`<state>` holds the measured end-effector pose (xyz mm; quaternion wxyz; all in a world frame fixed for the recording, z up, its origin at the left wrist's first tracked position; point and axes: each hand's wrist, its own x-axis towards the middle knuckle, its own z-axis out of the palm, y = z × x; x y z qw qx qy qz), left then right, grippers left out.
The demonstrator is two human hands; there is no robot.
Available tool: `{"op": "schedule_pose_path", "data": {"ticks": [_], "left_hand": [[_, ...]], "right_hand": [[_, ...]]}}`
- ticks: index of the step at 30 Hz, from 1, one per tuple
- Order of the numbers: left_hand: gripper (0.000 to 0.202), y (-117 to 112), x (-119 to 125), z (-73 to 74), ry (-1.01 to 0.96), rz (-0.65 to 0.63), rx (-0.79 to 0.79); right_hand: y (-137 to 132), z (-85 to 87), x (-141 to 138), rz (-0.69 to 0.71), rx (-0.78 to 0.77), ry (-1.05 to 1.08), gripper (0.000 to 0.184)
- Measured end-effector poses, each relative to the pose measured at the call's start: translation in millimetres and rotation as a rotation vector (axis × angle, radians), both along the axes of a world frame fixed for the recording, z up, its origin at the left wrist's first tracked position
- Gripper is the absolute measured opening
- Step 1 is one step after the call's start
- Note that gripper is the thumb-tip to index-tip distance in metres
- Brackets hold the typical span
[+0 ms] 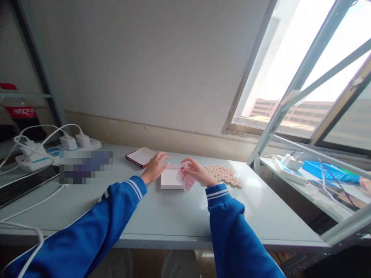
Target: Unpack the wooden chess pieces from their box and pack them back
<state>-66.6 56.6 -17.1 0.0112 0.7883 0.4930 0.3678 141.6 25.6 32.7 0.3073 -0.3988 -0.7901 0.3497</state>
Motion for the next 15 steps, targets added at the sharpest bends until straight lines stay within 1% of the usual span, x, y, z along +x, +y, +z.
{"op": "schedule_pose_path", "data": {"ticks": [2,4,6,8,9,11,15], "left_hand": [[0.026,5.6,0.1,4.0,-0.025,-0.01,0.004],[0.027,10.0,-1.1,4.9,-0.023,-0.03,-0.026],[0.028,12.5,-2.1,3.5,-0.019,-0.033,-0.054],[0.027,12.7,-1.6,1.1,-0.043,-0.012,-0.045],[0.027,12.2,-0.6,-0.1,-0.06,0.0,-0.027],[0.027,10.9,2.0,-2.3,-0.081,0.006,0.0],[0.026,9.6,5.4,-5.6,-0.07,-0.015,-0.037]], "right_hand": [[23.6,-10.9,-19.5,-0.051,0.057,0.078,0.035],[44.0,-28.1,-34.1,-0.145,0.094,0.099,0.031],[55.9,-45.4,-42.8,-0.263,0.114,0.05,0.03],[57.9,-56.8,-46.5,-0.351,0.154,-0.021,0.03],[56.1,-59.4,-47.2,-0.379,0.182,-0.048,0.029],[50.0,-59.2,-47.8,-0.417,0.225,-0.072,0.026],[42.8,-51.9,-48.5,-0.481,0.207,-0.041,0.025]]}}
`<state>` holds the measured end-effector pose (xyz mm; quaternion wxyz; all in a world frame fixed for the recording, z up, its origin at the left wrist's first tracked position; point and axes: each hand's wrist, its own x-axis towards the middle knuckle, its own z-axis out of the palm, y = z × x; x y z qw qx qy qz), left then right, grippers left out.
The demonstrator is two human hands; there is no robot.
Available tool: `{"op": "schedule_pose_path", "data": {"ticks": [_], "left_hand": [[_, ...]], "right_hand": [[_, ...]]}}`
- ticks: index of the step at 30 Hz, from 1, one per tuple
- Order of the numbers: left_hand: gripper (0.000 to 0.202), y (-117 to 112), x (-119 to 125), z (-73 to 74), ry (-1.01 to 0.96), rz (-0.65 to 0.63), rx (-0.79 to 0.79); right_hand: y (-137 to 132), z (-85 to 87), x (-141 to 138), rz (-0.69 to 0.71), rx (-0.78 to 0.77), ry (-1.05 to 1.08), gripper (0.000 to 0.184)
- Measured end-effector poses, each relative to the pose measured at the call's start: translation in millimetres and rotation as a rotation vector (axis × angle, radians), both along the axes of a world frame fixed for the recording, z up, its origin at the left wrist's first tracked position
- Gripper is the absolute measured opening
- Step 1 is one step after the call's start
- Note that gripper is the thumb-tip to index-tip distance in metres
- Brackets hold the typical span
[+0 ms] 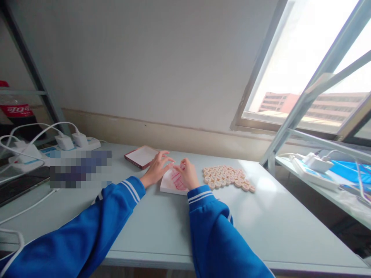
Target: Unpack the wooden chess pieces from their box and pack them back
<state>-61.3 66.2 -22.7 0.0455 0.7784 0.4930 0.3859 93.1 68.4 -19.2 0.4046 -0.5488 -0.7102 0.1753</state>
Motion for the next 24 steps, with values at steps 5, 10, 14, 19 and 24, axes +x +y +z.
{"op": "schedule_pose_path", "data": {"ticks": [5,10,14,19,24], "left_hand": [[0.023,-2.0,1.5,-0.7,0.05,-0.018,-0.077],[0.014,-5.3,3.8,2.1,0.084,-0.052,-0.027],[0.017,-3.3,2.1,1.0,0.077,-0.052,-0.014],[0.017,-2.2,-0.9,0.1,0.142,-0.042,-0.013],[0.019,-3.7,-1.0,0.9,0.157,0.003,0.002]], "right_hand": [[3.5,-0.5,4.2,-0.079,-0.002,0.132,0.025],[3.3,7.0,15.7,0.144,-0.129,0.054,0.022],[-3.1,18.9,22.6,0.182,-0.078,-0.157,0.015],[-10.2,21.0,19.1,0.111,-0.07,-0.533,0.02],[-9.6,15.1,16.2,0.11,-0.039,-0.693,0.023]]}}
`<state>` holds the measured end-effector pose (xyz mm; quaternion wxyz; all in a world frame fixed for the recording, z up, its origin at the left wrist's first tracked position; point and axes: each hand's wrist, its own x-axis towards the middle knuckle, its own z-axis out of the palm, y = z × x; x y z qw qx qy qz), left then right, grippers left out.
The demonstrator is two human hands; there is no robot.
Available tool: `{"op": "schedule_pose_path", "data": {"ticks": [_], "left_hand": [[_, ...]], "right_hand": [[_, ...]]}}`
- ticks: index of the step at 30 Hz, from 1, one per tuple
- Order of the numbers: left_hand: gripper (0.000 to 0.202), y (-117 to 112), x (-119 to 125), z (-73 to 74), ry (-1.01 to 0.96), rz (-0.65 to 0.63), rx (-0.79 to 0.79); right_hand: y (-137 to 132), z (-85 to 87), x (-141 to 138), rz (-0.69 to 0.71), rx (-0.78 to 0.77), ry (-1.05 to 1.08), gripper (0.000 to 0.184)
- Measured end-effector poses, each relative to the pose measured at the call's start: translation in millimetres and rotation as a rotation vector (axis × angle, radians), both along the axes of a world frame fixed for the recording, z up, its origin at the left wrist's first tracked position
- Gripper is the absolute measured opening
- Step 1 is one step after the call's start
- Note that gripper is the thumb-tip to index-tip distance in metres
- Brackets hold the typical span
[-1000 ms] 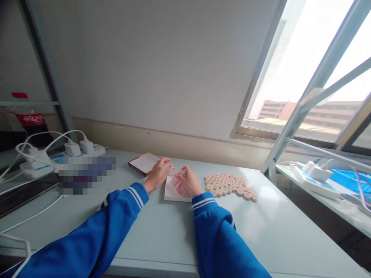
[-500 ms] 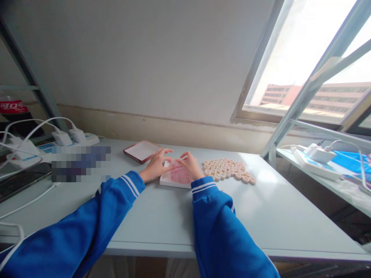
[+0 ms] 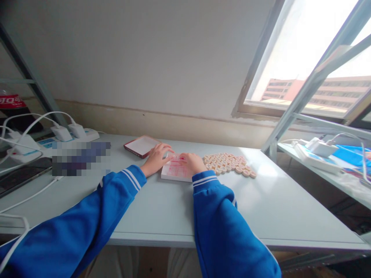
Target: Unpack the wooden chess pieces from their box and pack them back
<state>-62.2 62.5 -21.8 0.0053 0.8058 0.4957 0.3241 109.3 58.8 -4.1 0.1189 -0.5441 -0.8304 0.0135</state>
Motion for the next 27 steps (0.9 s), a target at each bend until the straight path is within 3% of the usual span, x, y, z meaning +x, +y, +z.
{"op": "schedule_pose_path", "data": {"ticks": [8,12,14,18,27], "left_hand": [[0.034,5.4,0.6,-9.8,-0.031,-0.045,-0.186],[0.034,3.6,1.4,-8.5,-0.075,-0.104,-0.264],[0.034,1.4,1.9,-6.0,-0.083,-0.13,-0.275],[0.038,-2.5,2.7,-0.8,-0.099,-0.19,-0.312],[0.059,-1.7,1.1,-0.3,-0.219,-0.255,-0.501]], "right_hand": [[-1.9,-3.9,-0.9,0.015,0.071,-0.04,0.025],[-3.4,-4.0,-0.4,0.023,0.184,-0.028,0.035],[-3.8,-2.3,0.2,0.025,0.221,-0.03,0.029],[-4.5,2.0,1.6,0.051,0.158,-0.089,0.008],[-5.8,3.9,1.8,0.104,0.07,-0.084,0.02]]}}
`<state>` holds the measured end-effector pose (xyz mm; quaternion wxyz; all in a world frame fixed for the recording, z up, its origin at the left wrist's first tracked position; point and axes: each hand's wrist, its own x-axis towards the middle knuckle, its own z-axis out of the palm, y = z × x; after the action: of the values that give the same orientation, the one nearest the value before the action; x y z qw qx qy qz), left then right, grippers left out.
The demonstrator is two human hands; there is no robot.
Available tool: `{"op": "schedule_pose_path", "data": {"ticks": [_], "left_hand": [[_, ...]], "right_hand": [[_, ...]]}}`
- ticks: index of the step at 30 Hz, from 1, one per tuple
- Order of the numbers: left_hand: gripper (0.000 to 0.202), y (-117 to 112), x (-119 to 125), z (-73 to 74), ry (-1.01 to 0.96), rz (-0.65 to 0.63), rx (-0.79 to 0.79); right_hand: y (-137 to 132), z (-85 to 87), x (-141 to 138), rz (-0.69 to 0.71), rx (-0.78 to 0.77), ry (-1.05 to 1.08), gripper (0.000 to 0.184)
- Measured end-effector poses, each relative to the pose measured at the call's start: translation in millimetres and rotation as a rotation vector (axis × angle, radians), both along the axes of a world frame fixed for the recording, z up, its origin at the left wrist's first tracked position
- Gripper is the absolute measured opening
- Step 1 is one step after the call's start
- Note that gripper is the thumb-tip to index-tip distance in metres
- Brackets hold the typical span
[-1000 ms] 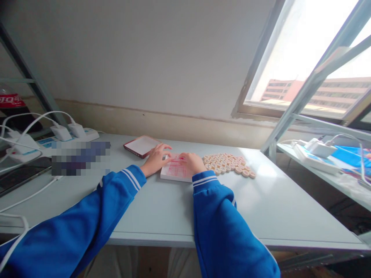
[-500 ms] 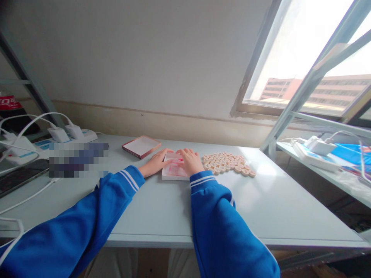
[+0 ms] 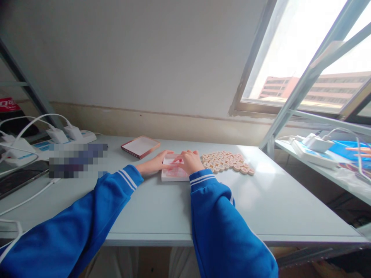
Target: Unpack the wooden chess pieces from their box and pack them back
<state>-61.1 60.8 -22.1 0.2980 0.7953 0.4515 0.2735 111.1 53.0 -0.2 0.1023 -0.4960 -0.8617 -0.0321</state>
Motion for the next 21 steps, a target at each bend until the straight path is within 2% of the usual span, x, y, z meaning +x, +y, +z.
{"op": "schedule_pose_path", "data": {"ticks": [6,12,21], "left_hand": [[0.065,-3.0,2.6,1.9,-0.077,-0.003,-0.078],[0.073,-2.7,0.8,4.1,-0.06,-0.029,-0.154],[0.078,1.1,-2.9,0.4,-0.048,-0.045,-0.133]], "right_hand": [[0.2,-2.3,-0.2,-0.001,-0.01,0.005,0.021],[-1.0,-1.5,-2.2,0.02,-0.053,-0.019,0.022],[-3.7,-0.1,-5.5,0.051,-0.095,-0.014,0.027]]}}
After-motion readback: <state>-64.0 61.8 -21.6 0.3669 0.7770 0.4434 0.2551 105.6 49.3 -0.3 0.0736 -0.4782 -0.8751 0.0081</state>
